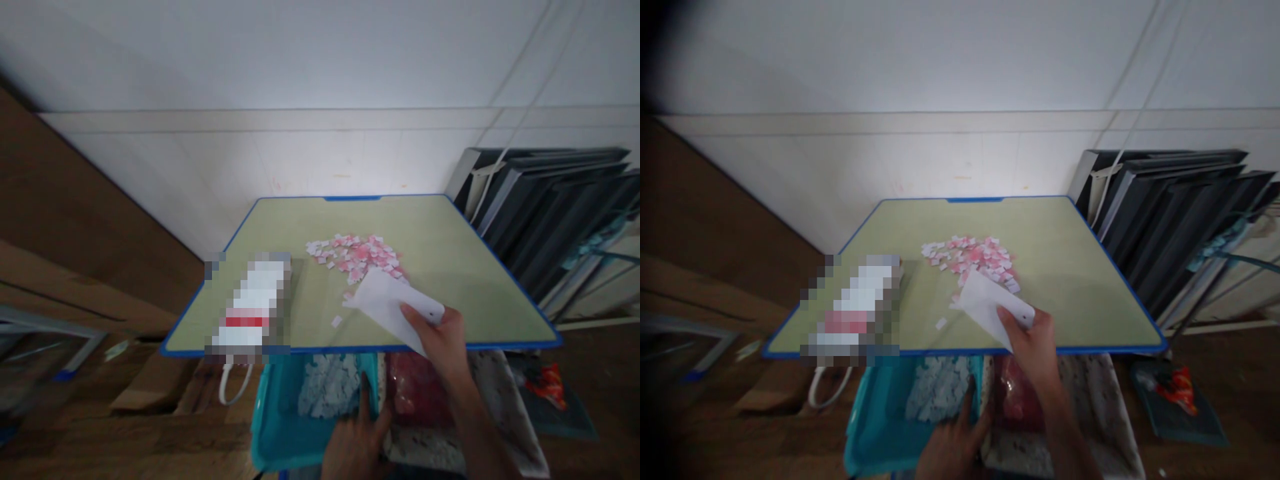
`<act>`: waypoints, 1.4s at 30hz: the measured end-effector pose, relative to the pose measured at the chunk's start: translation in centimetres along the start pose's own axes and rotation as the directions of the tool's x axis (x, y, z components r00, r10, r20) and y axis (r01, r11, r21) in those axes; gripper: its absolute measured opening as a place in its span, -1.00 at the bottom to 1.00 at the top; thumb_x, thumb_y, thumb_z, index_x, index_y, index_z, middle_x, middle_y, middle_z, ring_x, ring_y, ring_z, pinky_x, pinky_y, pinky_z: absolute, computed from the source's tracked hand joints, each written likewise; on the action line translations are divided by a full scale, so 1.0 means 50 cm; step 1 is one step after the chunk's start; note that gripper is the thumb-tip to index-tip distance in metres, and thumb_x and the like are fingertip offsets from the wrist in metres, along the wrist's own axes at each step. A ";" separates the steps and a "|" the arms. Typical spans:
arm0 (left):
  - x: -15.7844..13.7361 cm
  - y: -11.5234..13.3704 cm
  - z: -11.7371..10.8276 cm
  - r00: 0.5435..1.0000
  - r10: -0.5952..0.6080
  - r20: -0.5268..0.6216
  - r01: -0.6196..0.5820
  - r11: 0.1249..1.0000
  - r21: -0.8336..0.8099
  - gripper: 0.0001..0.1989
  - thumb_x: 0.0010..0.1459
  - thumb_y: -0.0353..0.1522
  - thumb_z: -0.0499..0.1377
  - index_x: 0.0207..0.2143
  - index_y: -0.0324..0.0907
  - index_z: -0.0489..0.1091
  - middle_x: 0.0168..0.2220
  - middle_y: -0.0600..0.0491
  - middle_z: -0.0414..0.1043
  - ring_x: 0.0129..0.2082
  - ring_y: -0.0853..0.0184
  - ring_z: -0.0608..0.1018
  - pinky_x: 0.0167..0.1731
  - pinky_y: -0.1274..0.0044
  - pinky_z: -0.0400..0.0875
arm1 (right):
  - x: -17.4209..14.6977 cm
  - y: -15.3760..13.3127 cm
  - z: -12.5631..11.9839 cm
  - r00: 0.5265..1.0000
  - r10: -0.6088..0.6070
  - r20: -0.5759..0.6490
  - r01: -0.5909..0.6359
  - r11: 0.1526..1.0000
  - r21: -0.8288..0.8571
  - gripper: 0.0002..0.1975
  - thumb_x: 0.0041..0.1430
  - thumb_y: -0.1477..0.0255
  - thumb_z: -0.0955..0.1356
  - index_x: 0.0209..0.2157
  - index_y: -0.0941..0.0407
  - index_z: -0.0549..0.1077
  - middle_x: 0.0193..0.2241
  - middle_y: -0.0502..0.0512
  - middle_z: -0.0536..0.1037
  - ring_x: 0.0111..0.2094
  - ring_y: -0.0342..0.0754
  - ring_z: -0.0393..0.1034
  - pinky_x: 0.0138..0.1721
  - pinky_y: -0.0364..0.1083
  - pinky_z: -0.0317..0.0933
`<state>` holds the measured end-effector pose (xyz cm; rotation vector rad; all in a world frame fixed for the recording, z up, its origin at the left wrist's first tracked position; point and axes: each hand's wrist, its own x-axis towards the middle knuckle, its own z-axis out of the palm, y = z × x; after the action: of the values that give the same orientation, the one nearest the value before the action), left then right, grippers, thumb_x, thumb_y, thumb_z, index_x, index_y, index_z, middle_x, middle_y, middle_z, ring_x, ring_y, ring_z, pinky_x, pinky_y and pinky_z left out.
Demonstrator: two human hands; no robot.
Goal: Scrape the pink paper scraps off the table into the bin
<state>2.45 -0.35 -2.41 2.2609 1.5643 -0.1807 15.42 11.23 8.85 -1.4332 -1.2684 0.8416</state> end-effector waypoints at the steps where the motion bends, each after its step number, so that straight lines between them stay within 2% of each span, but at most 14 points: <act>1: 0.000 0.000 0.001 1.000 0.001 0.001 -0.001 1.000 0.000 0.04 -0.25 -0.24 0.29 0.16 0.09 -0.35 0.17 -0.35 -0.19 -0.36 0.05 0.49 -0.45 0.31 0.39 | -0.001 0.002 -0.004 0.999 0.015 -0.032 -0.014 1.000 0.024 -0.76 -0.11 0.31 0.35 -0.55 0.23 0.49 -0.68 0.05 0.48 -0.65 -0.08 0.31 -0.65 -0.15 0.19; 4: -0.001 0.002 0.001 1.000 -0.001 -0.012 0.001 1.000 0.004 0.11 -0.28 -0.24 0.30 0.16 0.09 -0.44 0.18 -0.35 -0.24 -0.36 0.05 0.49 -0.46 0.32 0.39 | -0.002 0.006 -0.013 0.995 0.046 -0.091 -0.041 0.997 0.062 -0.77 -0.12 0.32 0.36 -0.56 0.23 0.48 -0.68 0.07 0.49 -0.63 -0.07 0.32 -0.62 -0.14 0.22; 10: 0.000 0.001 -0.002 1.000 0.001 0.024 -0.001 1.000 0.002 0.12 -0.24 -0.22 0.28 0.15 0.07 -0.53 0.18 -0.37 -0.29 -0.37 0.06 0.49 -0.47 0.32 0.39 | -0.008 0.002 -0.008 0.999 0.043 0.031 -0.043 0.999 -0.006 -0.76 -0.09 0.32 0.35 -0.53 0.25 0.49 -0.67 0.07 0.50 -0.63 -0.08 0.33 -0.63 -0.16 0.21; 14: 0.000 -0.001 0.004 1.000 0.003 -0.005 -0.003 1.000 0.001 0.07 -0.22 -0.19 0.27 0.16 0.08 -0.44 0.18 -0.35 -0.27 -0.35 0.06 0.49 -0.45 0.32 0.39 | -0.011 0.003 -0.010 1.000 0.019 0.016 -0.018 0.997 -0.073 -0.75 -0.09 0.31 0.34 -0.54 0.24 0.48 -0.66 0.06 0.51 -0.63 -0.08 0.34 -0.66 -0.18 0.20; 20: -0.003 -0.004 0.018 0.999 0.014 -0.029 -0.014 1.000 -0.001 -0.02 -0.21 -0.17 0.26 0.17 0.08 -0.30 0.17 -0.37 -0.21 -0.36 0.08 0.49 -0.45 0.34 0.39 | -0.022 0.013 -0.047 0.998 0.025 -0.054 -0.031 0.992 -0.121 -0.77 -0.09 0.30 0.35 -0.57 0.20 0.47 -0.64 0.08 0.52 -0.61 -0.05 0.39 -0.63 -0.17 0.25; 23: -0.002 -0.003 0.020 0.999 0.015 -0.048 -0.016 1.000 -0.001 0.01 -0.21 -0.16 0.25 0.17 0.06 -0.36 0.17 -0.40 -0.21 -0.35 0.07 0.49 -0.43 0.33 0.38 | -0.037 0.007 -0.060 0.997 -0.019 -0.071 0.010 0.991 -0.130 -0.81 -0.08 0.35 0.35 -0.53 0.20 0.49 -0.61 0.09 0.55 -0.60 -0.04 0.41 -0.62 -0.16 0.28; 26: -0.002 -0.002 0.019 0.999 0.024 -0.047 -0.024 1.000 -0.004 0.05 -0.23 -0.17 0.26 0.17 0.05 -0.40 0.16 -0.42 -0.19 -0.36 0.07 0.49 -0.45 0.33 0.38 | -0.053 -0.001 -0.064 0.999 -0.034 -0.011 0.033 0.991 -0.132 -0.84 -0.07 0.38 0.34 -0.49 0.19 0.50 -0.61 0.07 0.56 -0.59 -0.04 0.43 -0.61 -0.17 0.31; 29: -0.002 -0.002 0.018 0.998 0.008 -0.055 -0.008 1.000 0.000 0.04 -0.23 -0.17 0.26 0.17 0.05 -0.39 0.16 -0.42 -0.20 -0.36 0.07 0.49 -0.44 0.32 0.38 | -0.058 0.000 -0.065 1.000 -0.015 0.014 0.017 0.994 -0.105 -0.83 -0.07 0.37 0.35 -0.45 0.18 0.51 -0.56 0.07 0.57 -0.55 -0.03 0.45 -0.54 -0.16 0.34; 31: -0.002 -0.003 0.018 0.999 0.005 -0.053 -0.005 1.000 0.005 0.03 -0.22 -0.18 0.26 0.17 0.05 -0.38 0.17 -0.41 -0.23 -0.34 0.07 0.48 -0.42 0.33 0.37 | -0.056 0.005 -0.066 0.999 -0.002 -0.038 -0.002 0.997 -0.082 -0.81 -0.10 0.36 0.37 -0.45 0.19 0.51 -0.53 0.09 0.58 -0.50 -0.02 0.46 -0.48 -0.15 0.35; 34: -0.003 -0.002 0.018 0.999 0.010 -0.038 -0.010 1.000 0.001 0.02 -0.22 -0.18 0.26 0.16 0.07 -0.37 0.17 -0.39 -0.23 -0.35 0.11 0.49 -0.43 0.35 0.37 | -0.050 0.010 -0.066 0.995 0.032 -0.092 -0.037 0.998 -0.057 -0.80 -0.11 0.35 0.38 -0.48 0.21 0.51 -0.56 0.10 0.58 -0.52 -0.02 0.45 -0.51 -0.15 0.34; 39: -0.005 0.000 0.018 0.998 -0.010 -0.060 0.009 1.000 -0.009 0.01 -0.20 -0.16 0.25 0.16 0.07 -0.37 0.16 -0.40 -0.21 -0.37 0.10 0.49 -0.44 0.32 0.37 | -0.049 0.006 -0.057 0.995 0.091 -0.046 -0.093 0.995 -0.037 -0.79 -0.11 0.33 0.38 -0.46 0.20 0.51 -0.53 0.09 0.58 -0.51 -0.02 0.46 -0.54 -0.16 0.33; 42: -0.006 -0.002 0.017 0.999 0.006 -0.036 -0.006 1.000 -0.020 -0.02 -0.22 -0.17 0.26 0.17 0.05 -0.30 0.17 -0.37 -0.22 -0.35 0.10 0.49 -0.43 0.35 0.37 | -0.051 0.010 -0.053 0.991 0.130 -0.023 -0.131 0.991 -0.030 -0.78 -0.12 0.32 0.38 -0.46 0.19 0.51 -0.55 0.07 0.57 -0.54 -0.02 0.45 -0.57 -0.16 0.32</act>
<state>2.36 -0.90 -3.09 2.2649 1.5700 -0.1234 17.53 8.18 8.78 -1.5599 -1.1870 0.8947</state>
